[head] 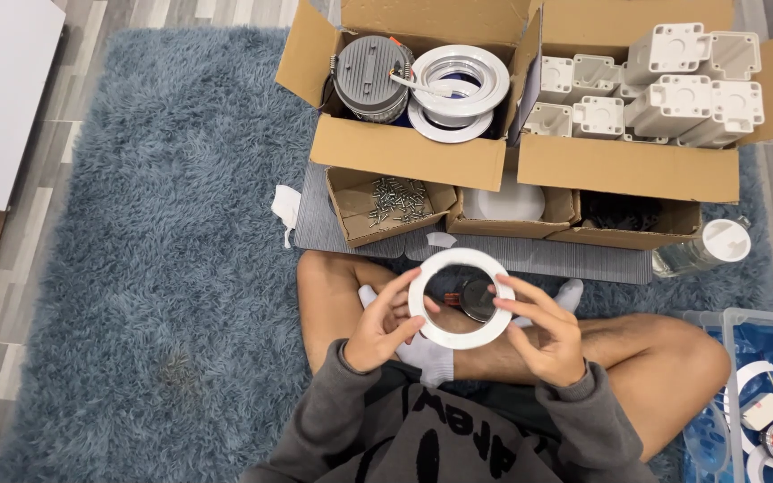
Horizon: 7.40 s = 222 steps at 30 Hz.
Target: Assembling LED light fixtures by tightening screws on the module and fitting it into the trim ring.
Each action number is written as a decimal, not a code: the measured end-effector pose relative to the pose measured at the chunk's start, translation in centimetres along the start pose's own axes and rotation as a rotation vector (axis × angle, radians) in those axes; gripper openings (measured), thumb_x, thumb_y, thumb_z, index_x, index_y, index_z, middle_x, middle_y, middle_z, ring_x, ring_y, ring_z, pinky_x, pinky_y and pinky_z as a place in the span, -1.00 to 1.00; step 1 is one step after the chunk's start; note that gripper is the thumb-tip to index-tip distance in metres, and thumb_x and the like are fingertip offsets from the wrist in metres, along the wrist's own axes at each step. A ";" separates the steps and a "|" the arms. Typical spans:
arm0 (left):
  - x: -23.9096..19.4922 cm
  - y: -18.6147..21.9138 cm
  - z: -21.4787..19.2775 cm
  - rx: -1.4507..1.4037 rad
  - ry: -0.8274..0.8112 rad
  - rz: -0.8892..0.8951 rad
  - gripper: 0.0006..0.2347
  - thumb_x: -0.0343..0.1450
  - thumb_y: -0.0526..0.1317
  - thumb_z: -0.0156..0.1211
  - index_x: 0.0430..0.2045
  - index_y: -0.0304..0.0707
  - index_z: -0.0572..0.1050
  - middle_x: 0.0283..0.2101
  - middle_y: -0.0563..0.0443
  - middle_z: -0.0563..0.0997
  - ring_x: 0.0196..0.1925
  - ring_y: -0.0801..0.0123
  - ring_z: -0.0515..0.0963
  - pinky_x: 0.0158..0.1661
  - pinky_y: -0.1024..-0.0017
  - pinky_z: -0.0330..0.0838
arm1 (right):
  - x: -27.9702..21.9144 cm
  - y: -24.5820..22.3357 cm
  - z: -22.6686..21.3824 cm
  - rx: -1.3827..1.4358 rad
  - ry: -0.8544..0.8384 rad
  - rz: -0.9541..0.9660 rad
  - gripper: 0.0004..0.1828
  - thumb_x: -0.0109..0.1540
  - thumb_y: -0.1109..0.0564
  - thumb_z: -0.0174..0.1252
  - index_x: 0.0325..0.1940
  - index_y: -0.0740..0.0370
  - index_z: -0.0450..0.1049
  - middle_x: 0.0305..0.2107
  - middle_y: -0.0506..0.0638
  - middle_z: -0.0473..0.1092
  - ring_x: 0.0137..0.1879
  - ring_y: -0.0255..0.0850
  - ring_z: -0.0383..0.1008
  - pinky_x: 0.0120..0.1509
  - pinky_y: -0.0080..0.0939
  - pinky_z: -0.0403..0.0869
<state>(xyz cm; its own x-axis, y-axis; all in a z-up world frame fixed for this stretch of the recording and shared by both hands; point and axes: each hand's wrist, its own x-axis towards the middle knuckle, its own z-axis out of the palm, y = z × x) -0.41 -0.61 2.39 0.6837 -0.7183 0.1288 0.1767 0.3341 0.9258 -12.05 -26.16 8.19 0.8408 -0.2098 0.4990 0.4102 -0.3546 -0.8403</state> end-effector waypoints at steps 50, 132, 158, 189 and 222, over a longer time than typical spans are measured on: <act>13.0 7.0 -0.9 -0.182 0.366 0.068 -0.49 0.60 -0.23 0.23 0.40 -0.58 0.22 -0.07 -0.41 0.67 -0.27 0.29 0.78 -0.33 0.45 0.83 | -6.3 13.4 1.3 -0.158 -0.142 0.449 -0.81 0.42 0.07 0.28 -0.02 0.22 0.71 -0.30 0.25 0.67 -0.12 0.17 0.73 -0.07 0.16 0.65; 11.0 -14.5 1.6 0.947 -0.327 -0.522 -0.31 0.42 0.29 0.28 0.32 -0.24 0.52 0.30 -0.36 0.62 0.43 -0.15 0.54 0.44 -0.02 0.38 | -7.3 8.6 -3.4 -0.188 -0.013 0.269 -0.44 0.34 0.30 0.27 0.43 0.35 0.35 0.06 0.25 0.61 0.13 0.15 0.68 0.19 0.03 0.63; 13.8 -19.9 3.8 1.009 -0.381 -0.151 -0.44 0.57 0.12 0.08 0.01 -0.66 0.53 -0.01 -0.68 0.66 0.09 -0.47 0.67 0.16 -0.19 0.55 | -10.8 8.2 -1.5 -0.521 -0.127 0.400 -0.58 0.24 0.04 0.47 0.18 0.11 0.65 -0.05 0.09 0.68 0.10 0.05 0.71 0.19 0.00 0.66; 1.2 -1.2 2.5 0.523 -0.054 0.191 -0.42 0.18 0.01 0.67 -0.34 -0.01 0.18 0.46 -0.36 0.33 0.54 -0.25 0.38 0.38 -0.14 0.38 | -6.9 -3.4 -8.3 0.034 0.701 0.322 -0.25 0.62 0.02 0.11 0.80 -0.08 -0.13 0.05 0.38 0.44 -0.17 0.25 0.55 -0.02 0.19 0.67; 2.2 4.6 5.3 0.819 0.353 0.549 0.02 0.22 0.02 0.83 0.48 -0.35 0.17 0.37 -0.35 0.40 0.46 -0.03 0.49 0.54 0.03 0.49 | -2.3 0.9 -5.9 0.099 0.771 -0.523 -0.22 0.47 0.29 0.13 0.70 -0.32 0.14 0.15 0.65 0.33 0.13 0.22 0.45 -0.17 0.85 0.67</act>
<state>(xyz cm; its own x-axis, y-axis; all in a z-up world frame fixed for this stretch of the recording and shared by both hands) -1.90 -3.90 8.81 0.7164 -0.3298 0.6149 -0.6637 -0.0502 0.7463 -15.72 -31.34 7.52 0.0893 -0.6038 0.7921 0.7280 -0.5032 -0.4657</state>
